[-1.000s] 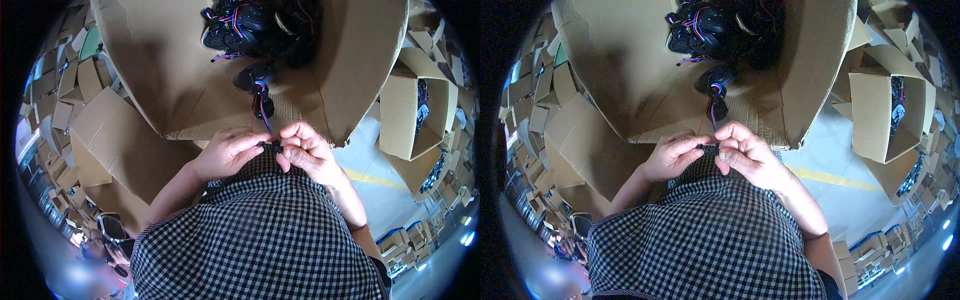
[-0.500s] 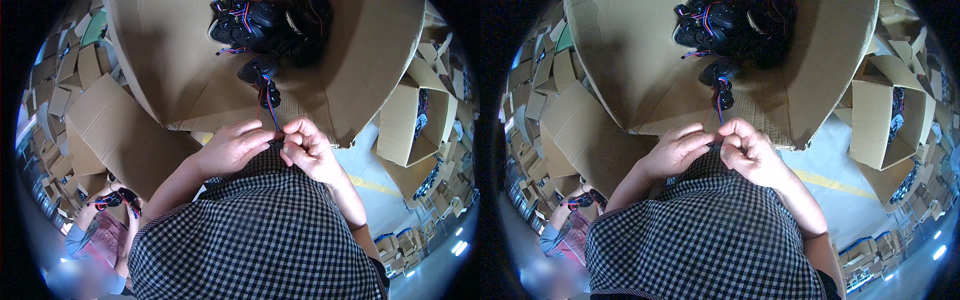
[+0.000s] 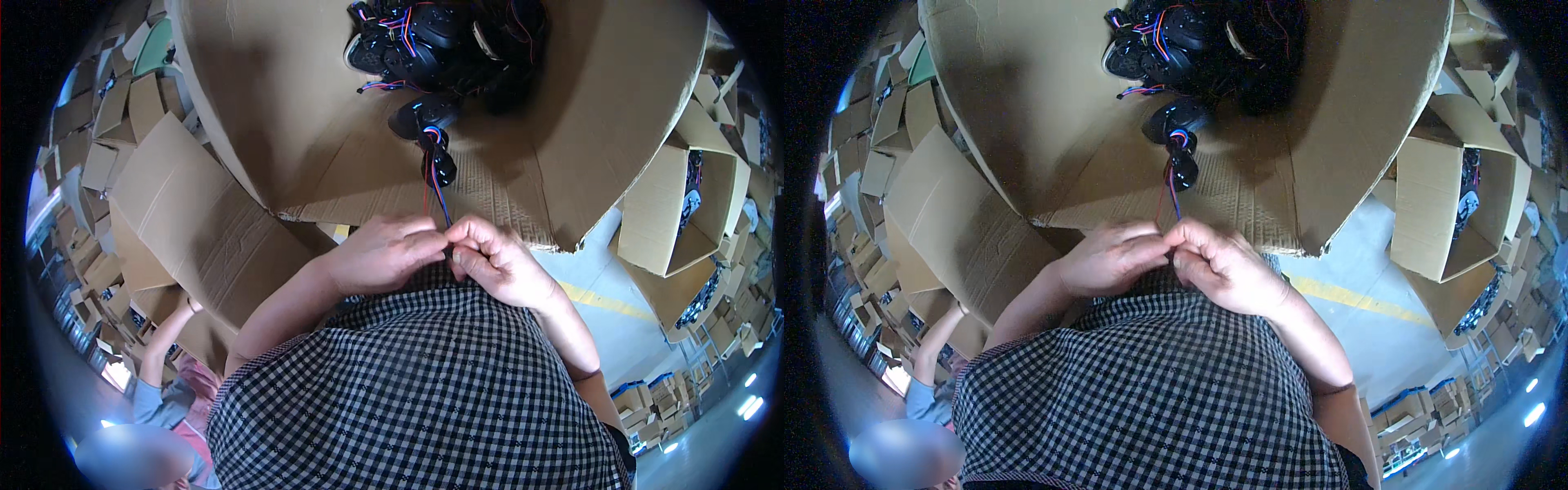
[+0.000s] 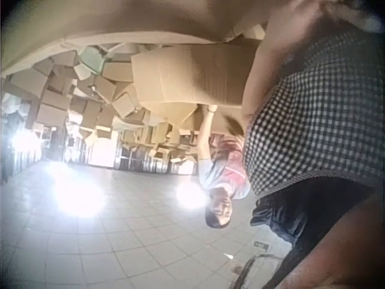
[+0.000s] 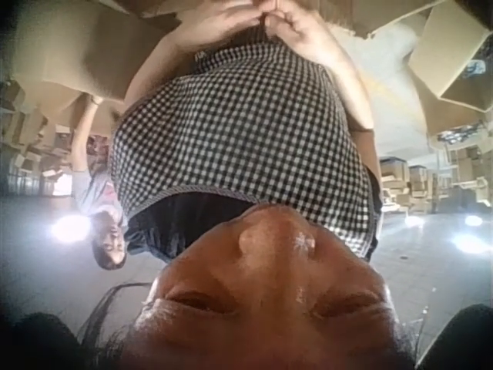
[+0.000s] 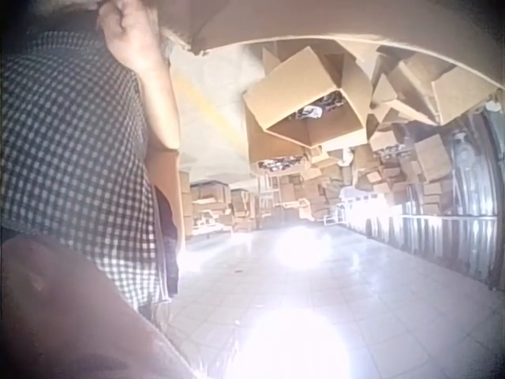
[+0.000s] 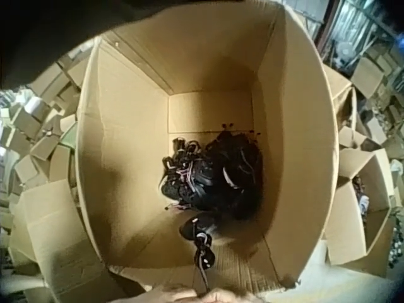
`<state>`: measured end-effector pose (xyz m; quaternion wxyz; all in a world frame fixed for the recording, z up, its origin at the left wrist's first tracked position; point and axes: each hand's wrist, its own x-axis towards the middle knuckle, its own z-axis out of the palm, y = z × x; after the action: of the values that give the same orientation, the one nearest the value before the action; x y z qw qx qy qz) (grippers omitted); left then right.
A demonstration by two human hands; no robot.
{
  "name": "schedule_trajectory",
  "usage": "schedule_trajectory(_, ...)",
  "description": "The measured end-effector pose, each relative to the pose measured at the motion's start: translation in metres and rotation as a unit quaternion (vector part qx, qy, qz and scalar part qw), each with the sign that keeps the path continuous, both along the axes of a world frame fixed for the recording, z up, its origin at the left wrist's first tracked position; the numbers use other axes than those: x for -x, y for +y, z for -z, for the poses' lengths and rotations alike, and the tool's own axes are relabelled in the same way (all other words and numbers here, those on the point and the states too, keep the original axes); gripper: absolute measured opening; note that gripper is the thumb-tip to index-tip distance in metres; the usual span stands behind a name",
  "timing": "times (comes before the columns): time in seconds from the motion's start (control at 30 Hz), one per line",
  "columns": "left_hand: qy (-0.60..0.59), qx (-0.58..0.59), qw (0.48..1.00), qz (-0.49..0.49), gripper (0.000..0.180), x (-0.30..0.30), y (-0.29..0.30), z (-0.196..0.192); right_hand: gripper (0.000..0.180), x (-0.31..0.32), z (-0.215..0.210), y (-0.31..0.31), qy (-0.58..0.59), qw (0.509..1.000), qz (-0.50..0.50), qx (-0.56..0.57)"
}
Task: The person connects wire harnesses to electronic dashboard displays by hand, then verifies that the displays power on.
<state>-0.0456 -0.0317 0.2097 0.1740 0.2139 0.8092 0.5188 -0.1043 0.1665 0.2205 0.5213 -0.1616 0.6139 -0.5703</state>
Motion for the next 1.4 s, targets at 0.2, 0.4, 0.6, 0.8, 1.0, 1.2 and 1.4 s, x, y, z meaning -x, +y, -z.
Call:
schedule_trajectory(0.2, -0.147, -0.107, 0.983, -0.028, 0.025, 0.062, -0.023, 0.032, 0.022, -0.006, 0.009, 0.001, 0.019, 0.996, -0.064, 0.056)
schedule_trajectory(0.4, -0.297, 0.317, 0.892, -0.125, 0.077, 0.170, -0.002, 0.191, 0.026, 0.002, 0.008, -0.018, -0.006, 0.993, -0.115, 0.012)
schedule_trajectory(0.6, -0.432, 0.512, 0.739, -0.078, 0.102, 0.156, 0.038, 0.226, 0.027, -0.002, 0.019, -0.018, 0.035, 0.997, -0.047, 0.049)
schedule_trajectory(0.8, -0.465, -0.189, 0.765, -0.403, 0.038, 0.115, -0.054, 0.198, 0.026, -0.018, 0.023, -0.017, 0.006, 0.998, 0.032, 0.048)
schedule_trajectory(1.0, -0.388, -0.601, 0.608, -0.344, 0.064, 0.057, -0.066, 0.070, 0.025, -0.007, 0.001, -0.010, -0.060, 0.995, -0.011, 0.073)
schedule_trajectory(1.2, -0.194, -0.611, 0.636, -0.429, 0.057, 0.009, -0.062, 0.032, 0.021, -0.006, -0.002, -0.009, -0.079, 0.994, -0.035, 0.070)
schedule_trajectory(1.4, -0.095, -0.578, 0.596, -0.549, 0.049, -0.014, -0.093, 0.003, 0.022, -0.008, 0.005, -0.013, -0.107, 0.991, 0.039, 0.075)
